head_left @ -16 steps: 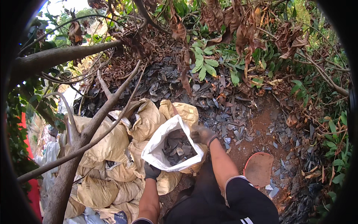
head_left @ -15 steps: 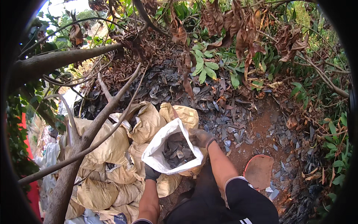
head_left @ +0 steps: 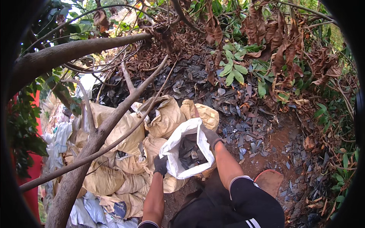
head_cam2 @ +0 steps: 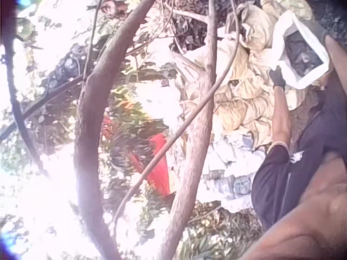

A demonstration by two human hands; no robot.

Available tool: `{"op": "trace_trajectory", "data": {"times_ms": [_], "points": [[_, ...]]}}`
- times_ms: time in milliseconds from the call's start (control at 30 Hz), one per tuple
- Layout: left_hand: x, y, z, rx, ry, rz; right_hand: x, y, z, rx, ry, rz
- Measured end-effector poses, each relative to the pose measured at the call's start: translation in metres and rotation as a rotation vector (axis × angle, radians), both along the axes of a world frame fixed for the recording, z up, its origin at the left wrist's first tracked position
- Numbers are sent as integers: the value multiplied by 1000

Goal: The person scoops broken glass and debris from the ground into a red dustpan using a small hand shovel. They then pour the collected debris into a large sack and repeat the process with another sack.

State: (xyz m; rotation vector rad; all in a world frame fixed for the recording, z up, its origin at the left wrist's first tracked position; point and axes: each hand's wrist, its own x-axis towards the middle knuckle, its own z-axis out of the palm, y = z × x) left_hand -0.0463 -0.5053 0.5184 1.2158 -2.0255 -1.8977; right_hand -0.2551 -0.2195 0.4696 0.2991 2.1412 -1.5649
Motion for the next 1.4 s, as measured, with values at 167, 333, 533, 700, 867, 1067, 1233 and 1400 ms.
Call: {"op": "trace_trajectory", "data": {"times_ms": [167,333,533,700,867,1067,1233,1400], "points": [[-10,-28,100,-418,89,192,8,-30,42,-382,-268,67],[35,-62,70,-145,238,452,-35,24,121,422,560,99],[56,-110,25,265,245,453,12,64,214,487,762,201],[73,-112,16,501,290,249,37,116,198,-26,305,184],[92,-45,55,604,576,207,82,143,151,-499,306,53],[107,37,20,-85,154,-147,83,96,101,306,644,299],[-1,52,0,-442,74,45,56,-16,66,360,808,640],[-95,41,-27,-773,-195,-209,45,-83,13,496,574,824]]}}
